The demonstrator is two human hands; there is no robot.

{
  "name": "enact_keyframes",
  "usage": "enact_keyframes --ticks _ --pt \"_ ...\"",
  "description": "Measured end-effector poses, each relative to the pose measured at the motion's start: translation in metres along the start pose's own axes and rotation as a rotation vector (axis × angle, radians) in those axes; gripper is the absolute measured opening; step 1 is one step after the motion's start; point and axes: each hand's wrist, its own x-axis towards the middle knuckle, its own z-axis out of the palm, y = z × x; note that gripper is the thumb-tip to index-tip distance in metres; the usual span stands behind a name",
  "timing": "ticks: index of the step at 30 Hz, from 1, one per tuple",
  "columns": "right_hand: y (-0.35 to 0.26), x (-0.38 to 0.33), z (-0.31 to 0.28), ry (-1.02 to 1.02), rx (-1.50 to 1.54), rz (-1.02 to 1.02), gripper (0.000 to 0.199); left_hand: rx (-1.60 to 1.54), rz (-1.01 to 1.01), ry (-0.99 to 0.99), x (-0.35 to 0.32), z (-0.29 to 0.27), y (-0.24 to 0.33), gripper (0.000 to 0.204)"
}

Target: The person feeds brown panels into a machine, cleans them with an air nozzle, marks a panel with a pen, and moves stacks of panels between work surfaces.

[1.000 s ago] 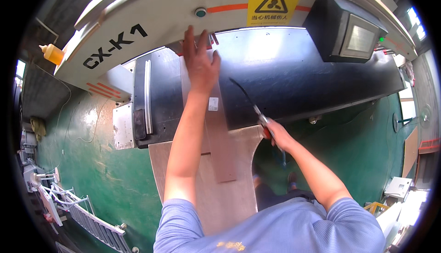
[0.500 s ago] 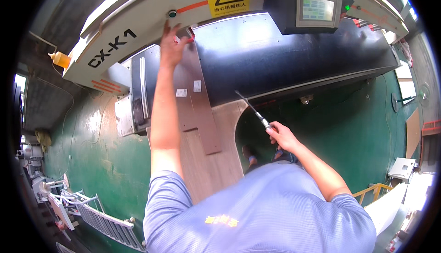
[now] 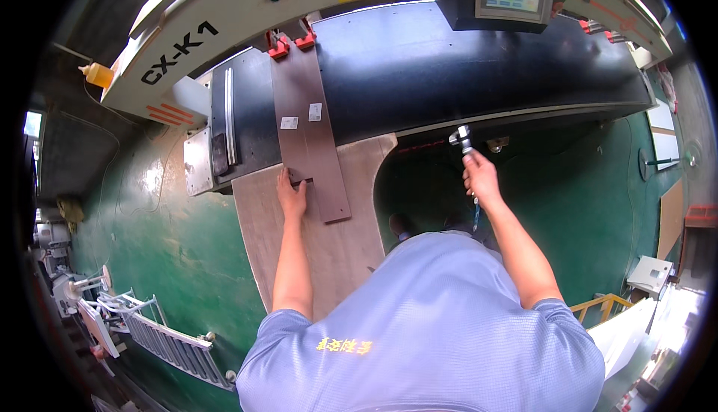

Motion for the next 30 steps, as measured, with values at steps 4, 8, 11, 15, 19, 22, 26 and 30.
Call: enact_keyframes --ticks 4,8,11,15,19,22,26,30 --pt "-0.033 -0.002 -0.001 -0.263 -0.230 0.027 0.048 0.006 0.044 -0.066 -0.005 -0.016 -0.024 0.080" --pt "-0.069 -0.051 0.064 -0.680 -0.604 0.080 0.050 0.081 0.054 -0.045 0.011 -0.042 -0.003 0.074" --pt "-0.080 -0.066 0.120 -0.754 -0.716 -0.082 0.047 0.092 0.060 -0.078 0.016 -0.050 0.001 0.069" --pt "-0.084 -0.046 0.192 -0.823 -0.831 -0.368 0.044 0.148 0.114 -0.181 0.030 -0.058 -0.015 0.062" --pt "-0.093 -0.038 0.220 -0.796 -0.883 -0.335 0.044 0.164 0.058 -0.163 0.033 -0.049 -0.017 0.056" --pt "-0.116 -0.042 0.179 -0.893 -1.043 -0.154 0.043 0.191 0.110 -0.165 0.023 -0.036 -0.017 0.058" --pt "-0.125 -0.059 0.114 -0.980 -1.198 -0.047 0.046 0.344 0.003 -0.182 0.015 -0.012 0.058 0.087" --pt "-0.101 -0.059 0.080 -0.898 -1.024 -0.085 0.047 0.408 -0.172 -0.286 0.028 0.018 0.102 0.125"
